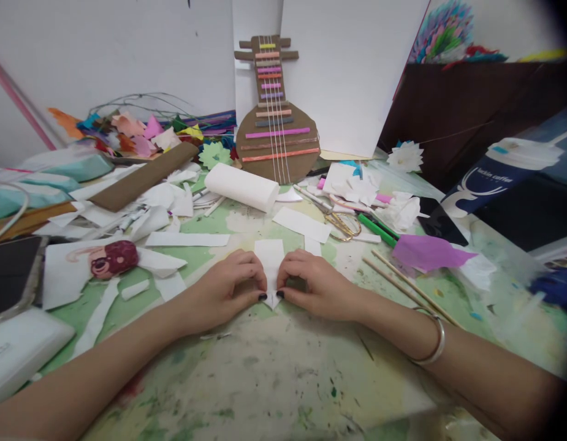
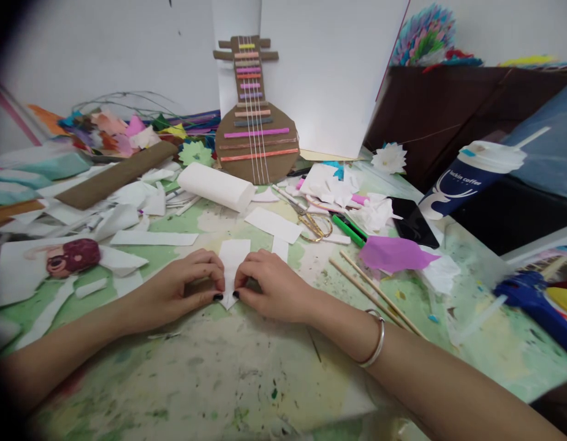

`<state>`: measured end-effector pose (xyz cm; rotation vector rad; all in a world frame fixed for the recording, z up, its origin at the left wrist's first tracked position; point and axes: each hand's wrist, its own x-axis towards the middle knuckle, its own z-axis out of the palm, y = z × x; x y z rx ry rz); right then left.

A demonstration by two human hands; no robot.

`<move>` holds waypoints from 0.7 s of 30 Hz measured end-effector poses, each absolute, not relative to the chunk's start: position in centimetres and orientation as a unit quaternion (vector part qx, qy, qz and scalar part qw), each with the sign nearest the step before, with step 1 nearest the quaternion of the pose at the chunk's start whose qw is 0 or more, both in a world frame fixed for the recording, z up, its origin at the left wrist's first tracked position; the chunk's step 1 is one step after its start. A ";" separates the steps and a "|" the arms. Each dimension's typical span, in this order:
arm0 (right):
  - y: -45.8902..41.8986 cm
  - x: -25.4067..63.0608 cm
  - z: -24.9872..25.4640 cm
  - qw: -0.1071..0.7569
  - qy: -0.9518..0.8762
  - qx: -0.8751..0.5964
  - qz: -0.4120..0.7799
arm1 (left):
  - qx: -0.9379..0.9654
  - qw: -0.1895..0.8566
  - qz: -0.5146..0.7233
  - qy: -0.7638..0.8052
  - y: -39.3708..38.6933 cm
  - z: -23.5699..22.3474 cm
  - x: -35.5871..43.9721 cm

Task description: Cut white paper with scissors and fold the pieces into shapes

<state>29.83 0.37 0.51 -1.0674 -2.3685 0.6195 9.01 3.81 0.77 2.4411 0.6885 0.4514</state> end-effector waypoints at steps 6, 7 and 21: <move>0.3 29.7 0.5 0.229 -0.860 -0.400 0.218 | 0.910 0.273 0.167 0.262 3.9 0.5 9.0; 0.3 29.7 0.5 0.227 -0.860 -0.400 0.219 | 0.911 0.272 0.170 0.261 3.9 0.5 9.0; 0.2 29.7 0.7 0.233 -0.837 -0.416 0.268 | 0.910 0.262 0.152 0.282 2.7 0.8 9.1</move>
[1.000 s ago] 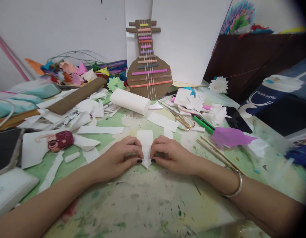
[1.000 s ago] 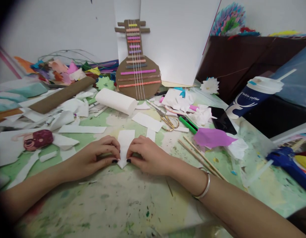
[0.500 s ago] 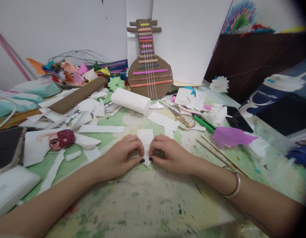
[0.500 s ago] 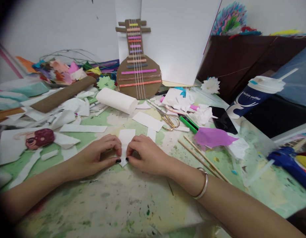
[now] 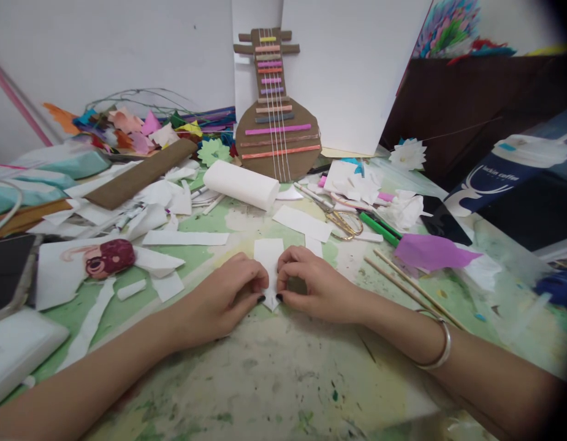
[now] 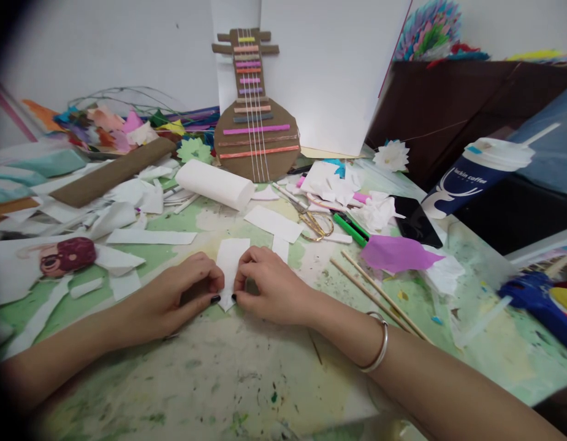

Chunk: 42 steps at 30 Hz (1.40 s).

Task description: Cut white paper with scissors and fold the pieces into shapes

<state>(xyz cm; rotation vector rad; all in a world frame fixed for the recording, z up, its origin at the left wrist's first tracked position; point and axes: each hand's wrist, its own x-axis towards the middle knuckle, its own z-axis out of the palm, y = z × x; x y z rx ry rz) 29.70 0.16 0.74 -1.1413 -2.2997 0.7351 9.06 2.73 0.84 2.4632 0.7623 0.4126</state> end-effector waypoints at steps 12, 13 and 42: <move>0.2 29.5 0.6 0.224 -0.842 -0.426 0.245 | 0.921 0.236 0.175 0.254 2.6 0.9 9.2; 0.2 29.5 0.6 0.225 -0.841 -0.426 0.246 | 0.924 0.226 0.178 0.252 2.5 0.8 9.1; 0.5 29.4 0.7 0.239 -0.806 -0.459 0.286 | 0.987 -0.038 0.072 0.138 -0.7 2.1 8.4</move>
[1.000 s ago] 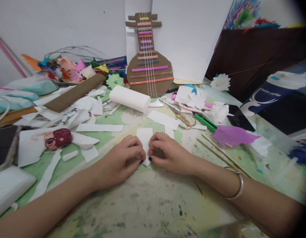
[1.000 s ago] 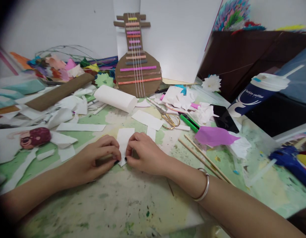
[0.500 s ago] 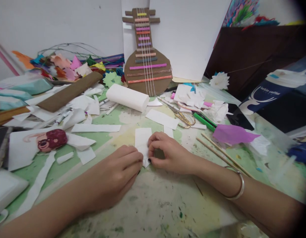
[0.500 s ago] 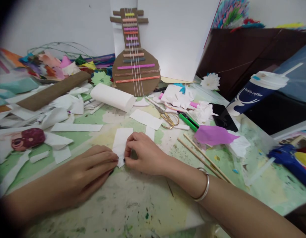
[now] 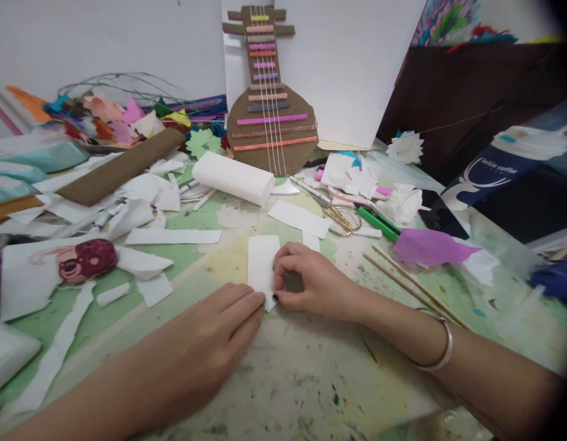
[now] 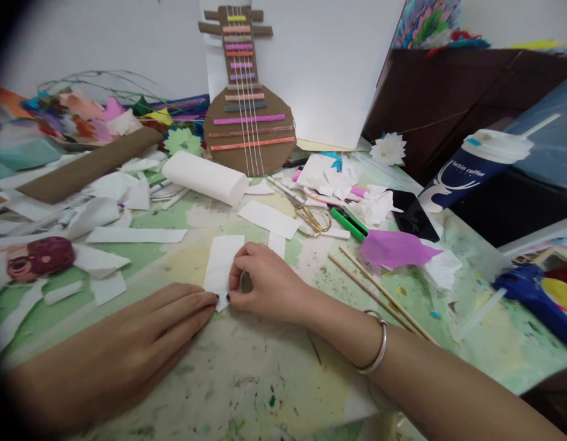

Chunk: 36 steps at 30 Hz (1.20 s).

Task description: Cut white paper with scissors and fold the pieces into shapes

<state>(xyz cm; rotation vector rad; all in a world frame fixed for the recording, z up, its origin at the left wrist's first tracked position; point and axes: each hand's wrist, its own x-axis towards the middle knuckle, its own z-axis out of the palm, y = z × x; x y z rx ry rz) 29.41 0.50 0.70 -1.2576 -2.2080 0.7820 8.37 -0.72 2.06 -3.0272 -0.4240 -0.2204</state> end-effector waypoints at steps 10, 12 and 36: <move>0.4 29.5 0.7 0.243 -0.809 -0.455 0.284 | -0.982 0.012 -0.093 -0.163 -1.0 1.8 8.1; 0.5 29.5 0.7 0.243 -0.809 -0.454 0.283 | -0.981 -0.008 -0.095 -0.171 -0.9 1.8 8.1; 0.4 29.4 0.6 0.242 -0.816 -0.449 0.271 | -0.980 -0.028 -0.115 -0.162 -0.4 2.0 8.1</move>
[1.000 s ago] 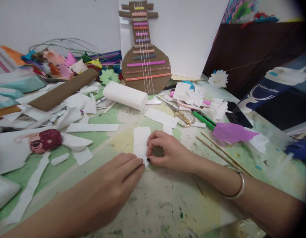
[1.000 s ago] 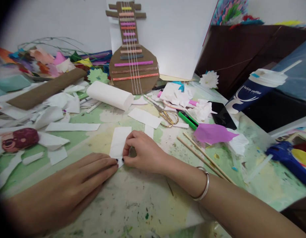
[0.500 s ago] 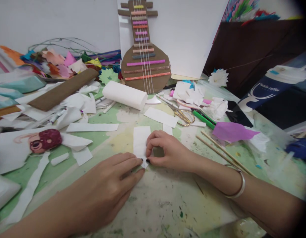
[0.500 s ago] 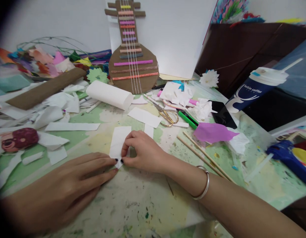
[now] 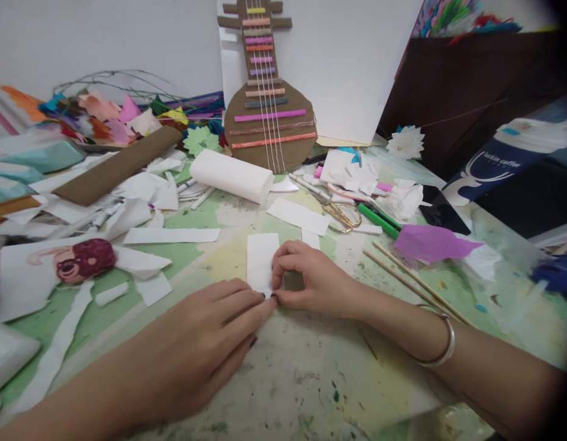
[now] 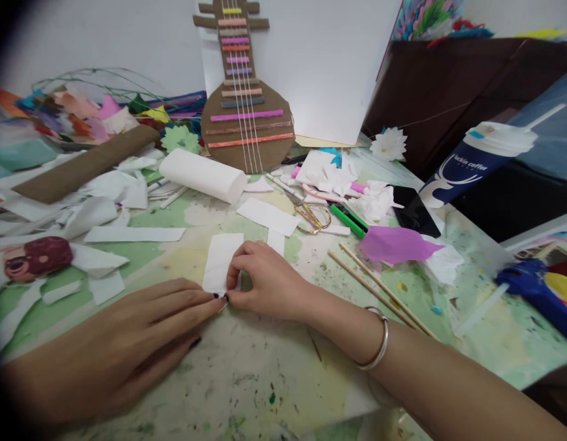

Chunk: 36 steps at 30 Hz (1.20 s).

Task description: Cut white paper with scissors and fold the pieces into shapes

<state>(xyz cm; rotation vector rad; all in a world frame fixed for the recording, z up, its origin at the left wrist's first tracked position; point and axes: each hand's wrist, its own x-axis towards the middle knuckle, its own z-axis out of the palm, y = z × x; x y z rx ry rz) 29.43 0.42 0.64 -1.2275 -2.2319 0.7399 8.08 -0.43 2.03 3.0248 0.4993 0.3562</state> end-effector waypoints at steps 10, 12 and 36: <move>1.4 31.7 1.7 0.211 -0.815 -0.419 0.339 | 0.980 0.062 0.056 0.181 -0.7 2.6 8.4; 1.3 31.6 1.7 0.217 -0.818 -0.413 0.337 | 0.978 0.060 0.054 0.190 -0.7 2.7 8.5; 1.2 29.8 0.5 0.234 -0.768 -0.506 0.316 | 0.966 0.069 0.055 0.243 -2.9 1.1 7.1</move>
